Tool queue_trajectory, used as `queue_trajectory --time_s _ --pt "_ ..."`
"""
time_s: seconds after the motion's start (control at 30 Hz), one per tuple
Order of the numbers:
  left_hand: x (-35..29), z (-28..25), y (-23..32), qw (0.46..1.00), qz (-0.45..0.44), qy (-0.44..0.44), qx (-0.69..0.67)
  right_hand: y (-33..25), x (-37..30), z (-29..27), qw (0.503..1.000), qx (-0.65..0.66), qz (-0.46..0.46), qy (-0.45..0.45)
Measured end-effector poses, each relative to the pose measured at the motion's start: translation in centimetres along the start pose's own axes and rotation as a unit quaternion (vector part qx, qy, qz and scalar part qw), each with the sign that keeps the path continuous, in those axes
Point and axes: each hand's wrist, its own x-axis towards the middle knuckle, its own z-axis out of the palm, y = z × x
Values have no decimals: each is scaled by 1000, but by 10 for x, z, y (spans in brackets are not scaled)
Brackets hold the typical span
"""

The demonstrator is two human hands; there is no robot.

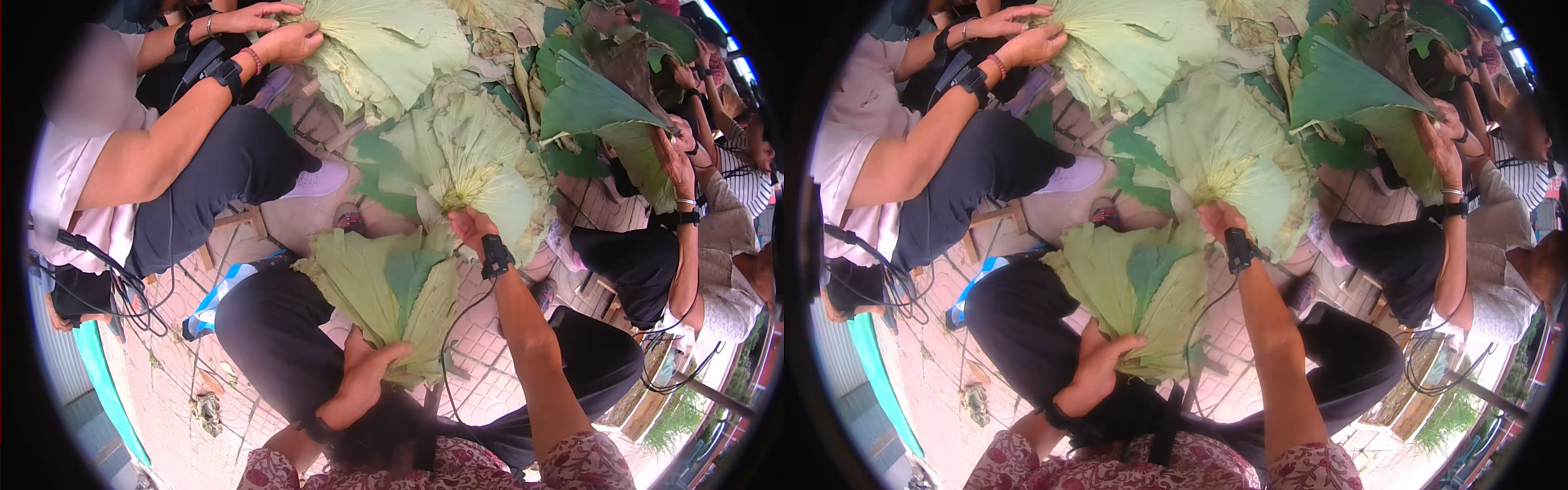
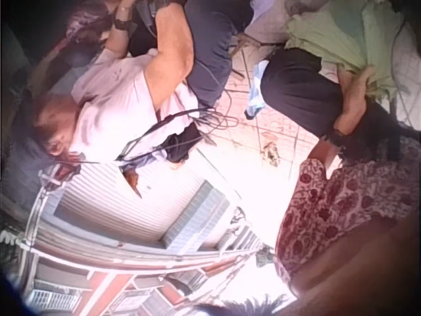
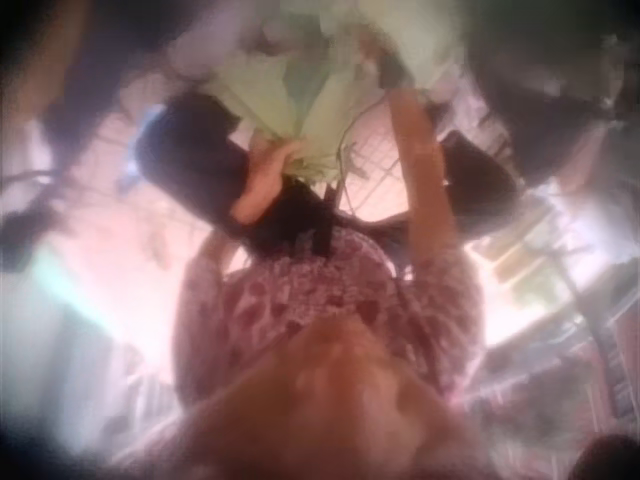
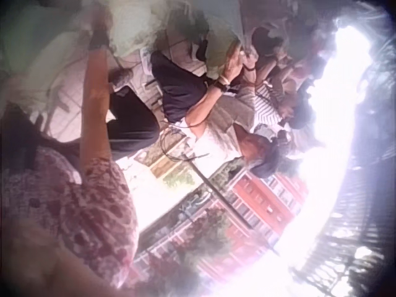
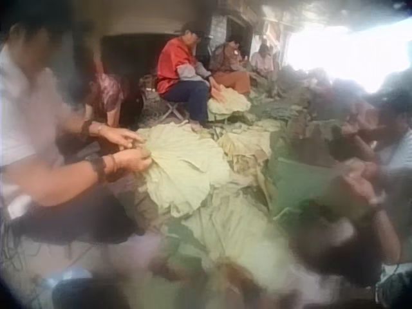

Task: The person sits among a group and repeatedly picks up large green leaves from a central pile, separates them by hand, and places them into a growing stack. The person handles the leaves one at a time, folding and aligning them as they build the pile.

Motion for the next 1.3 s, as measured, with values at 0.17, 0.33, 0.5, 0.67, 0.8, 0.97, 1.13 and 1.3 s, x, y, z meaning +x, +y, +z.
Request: queue_trajectory --time_s 0.17,0.33,0.5,0.67,0.8,0.97,1.13,1.3 --pt "0 -6 -8 1000 9 9 -8 4 -125 -7 972 -215 -40 -83" --pt "-2 -9 -8 996 42 -35 -65 32 -280 6 850 -421 -148 -279" --pt "-6 -8 -16 996 61 -37 -47 69 -342 26 811 -478 -223 -253" --pt "-7 -1 -25 993 102 -57 -20 74 -352 21 792 -514 -277 -177" --pt "-8 4 -28 992 94 -89 13 76 -353 10 806 -473 -329 -135" --pt "-9 11 -29 995 37 -88 28 78 -343 -1 861 -403 -294 -97" --pt "-8 9 -33 997 34 -62 31 76 -332 -17 889 -364 -246 -128" --pt "-2 -5 -34 999 14 -46 10 9 -304 -36 946 -247 -200 -65"
